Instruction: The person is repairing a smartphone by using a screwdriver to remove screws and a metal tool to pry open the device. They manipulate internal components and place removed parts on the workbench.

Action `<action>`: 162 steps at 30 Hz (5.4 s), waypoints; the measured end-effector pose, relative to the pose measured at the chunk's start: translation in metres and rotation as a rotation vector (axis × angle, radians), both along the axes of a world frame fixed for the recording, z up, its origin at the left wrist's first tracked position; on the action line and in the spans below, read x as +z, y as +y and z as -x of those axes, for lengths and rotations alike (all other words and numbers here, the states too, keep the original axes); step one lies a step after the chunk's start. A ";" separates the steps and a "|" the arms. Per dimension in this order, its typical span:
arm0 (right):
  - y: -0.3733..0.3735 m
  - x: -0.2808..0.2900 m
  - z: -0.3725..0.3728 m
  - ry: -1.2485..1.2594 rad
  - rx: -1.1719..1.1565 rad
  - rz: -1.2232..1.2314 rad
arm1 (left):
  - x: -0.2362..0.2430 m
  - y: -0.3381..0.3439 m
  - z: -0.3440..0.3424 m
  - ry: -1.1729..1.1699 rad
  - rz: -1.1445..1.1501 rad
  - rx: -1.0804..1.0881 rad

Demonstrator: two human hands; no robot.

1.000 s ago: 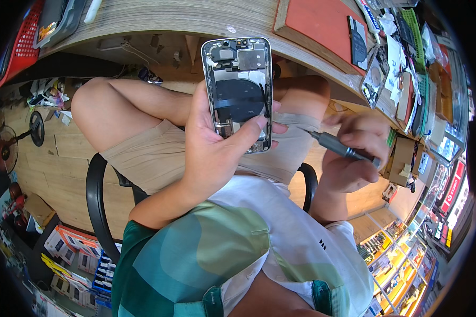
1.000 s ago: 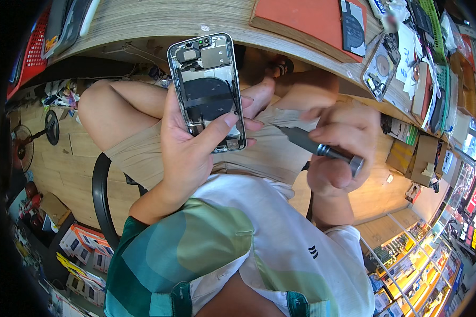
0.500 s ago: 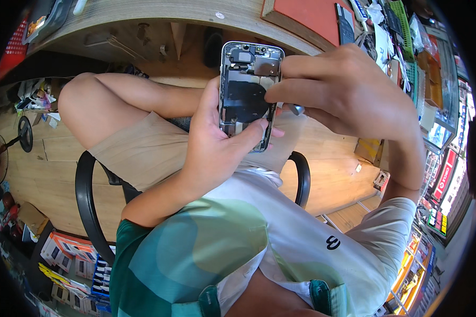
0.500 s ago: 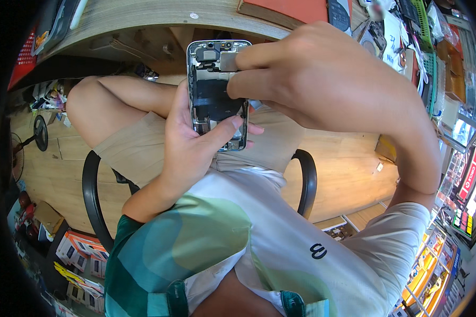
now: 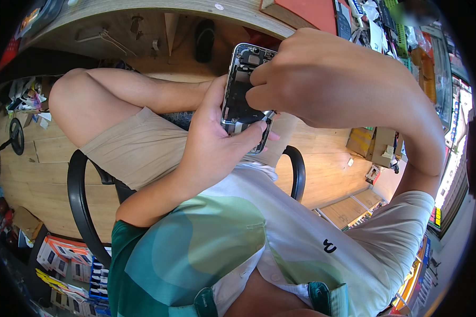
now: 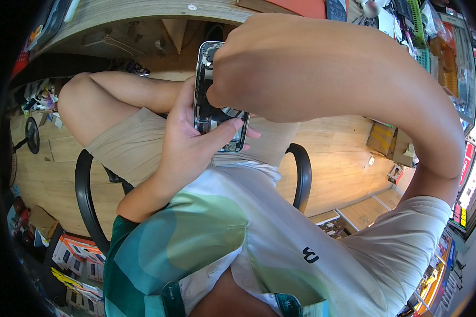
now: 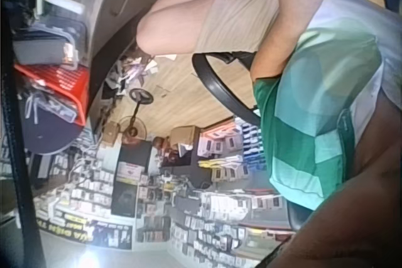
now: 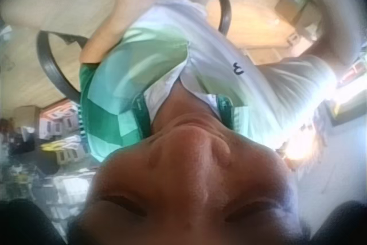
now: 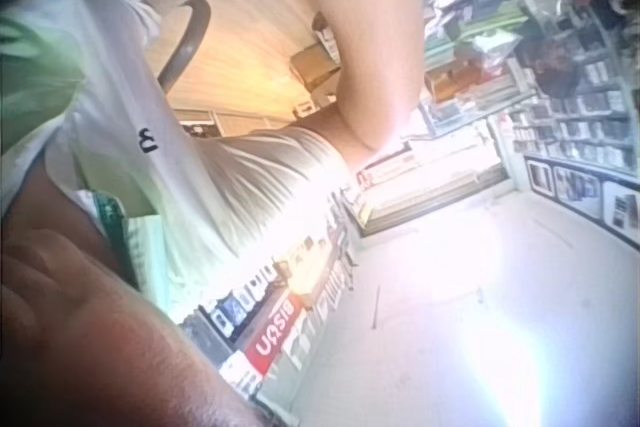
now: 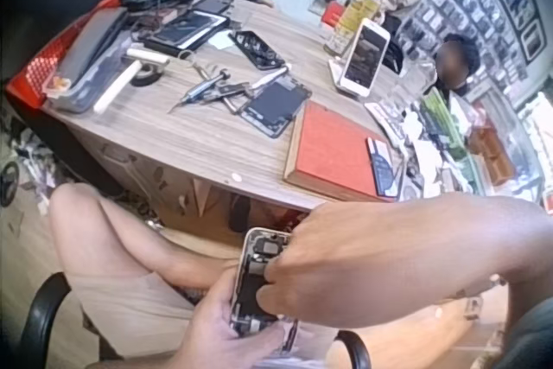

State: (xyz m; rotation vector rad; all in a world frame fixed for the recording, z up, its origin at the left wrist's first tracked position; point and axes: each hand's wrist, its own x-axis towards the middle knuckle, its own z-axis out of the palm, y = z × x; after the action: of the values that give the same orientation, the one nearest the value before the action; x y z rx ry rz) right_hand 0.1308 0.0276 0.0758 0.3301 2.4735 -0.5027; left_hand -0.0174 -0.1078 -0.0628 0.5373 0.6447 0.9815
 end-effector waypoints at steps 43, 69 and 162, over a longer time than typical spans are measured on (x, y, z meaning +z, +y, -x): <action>-0.005 -0.009 0.015 -0.120 0.008 0.114 | -0.001 -0.001 0.003 0.032 0.033 -0.059; -0.028 -0.022 -0.028 0.161 -0.810 0.392 | -0.008 -0.001 -0.001 0.015 -0.036 -0.024; -0.028 -0.010 -0.040 0.334 -0.254 -0.010 | -0.007 0.005 -0.005 0.121 -0.006 0.010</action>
State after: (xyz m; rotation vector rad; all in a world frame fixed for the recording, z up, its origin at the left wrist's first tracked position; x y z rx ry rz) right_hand 0.1704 -0.0003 0.0662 0.6124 2.7721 -0.6991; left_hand -0.0124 -0.1029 -0.0695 0.6026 0.7536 0.9660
